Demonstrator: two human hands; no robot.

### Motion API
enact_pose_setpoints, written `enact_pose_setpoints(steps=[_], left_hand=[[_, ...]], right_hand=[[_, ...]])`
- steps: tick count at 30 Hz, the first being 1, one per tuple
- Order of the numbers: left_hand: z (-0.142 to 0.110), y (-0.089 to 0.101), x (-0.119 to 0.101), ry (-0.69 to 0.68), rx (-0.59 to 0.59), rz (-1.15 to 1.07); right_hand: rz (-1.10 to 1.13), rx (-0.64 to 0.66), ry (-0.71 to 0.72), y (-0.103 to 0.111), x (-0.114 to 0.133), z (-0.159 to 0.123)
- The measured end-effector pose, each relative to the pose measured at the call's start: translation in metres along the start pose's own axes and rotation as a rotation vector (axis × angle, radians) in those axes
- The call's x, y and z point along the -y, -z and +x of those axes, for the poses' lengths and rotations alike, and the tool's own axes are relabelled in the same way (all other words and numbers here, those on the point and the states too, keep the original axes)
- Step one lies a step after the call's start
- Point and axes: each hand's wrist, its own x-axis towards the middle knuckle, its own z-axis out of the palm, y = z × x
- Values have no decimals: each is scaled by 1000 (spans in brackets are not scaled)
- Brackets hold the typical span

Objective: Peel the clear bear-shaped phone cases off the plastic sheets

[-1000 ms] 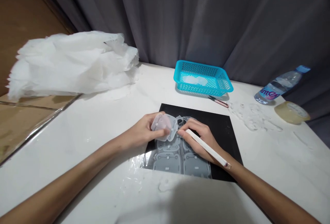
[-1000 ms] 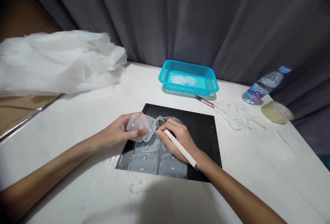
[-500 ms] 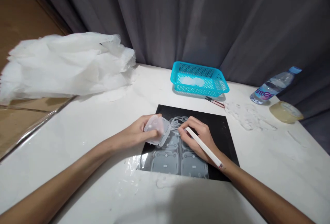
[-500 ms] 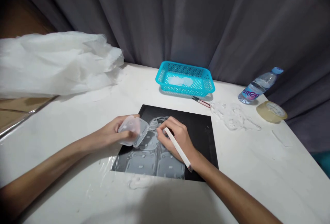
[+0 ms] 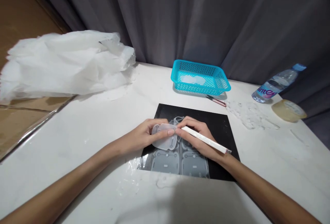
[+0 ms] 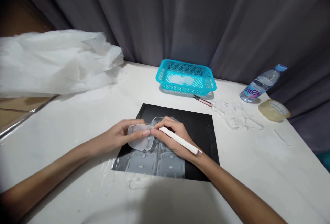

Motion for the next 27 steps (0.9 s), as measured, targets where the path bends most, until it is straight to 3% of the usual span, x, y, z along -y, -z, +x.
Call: enact_pose_setpoints(steps=[6, 16, 22, 27], left_hand=[[-1, 1, -2, -14, 22, 76], [-5, 0, 9, 36, -19, -65], [-8, 15, 2, 9, -138, -303], [-11, 8, -3, -14, -122, -194]], right_hand=[[8, 59, -62, 6, 0, -1], [-295, 64, 150, -2, -16, -4], [-299, -124, 109, 6, -20, -3], [-271, -290, 88, 1, -17, -3]])
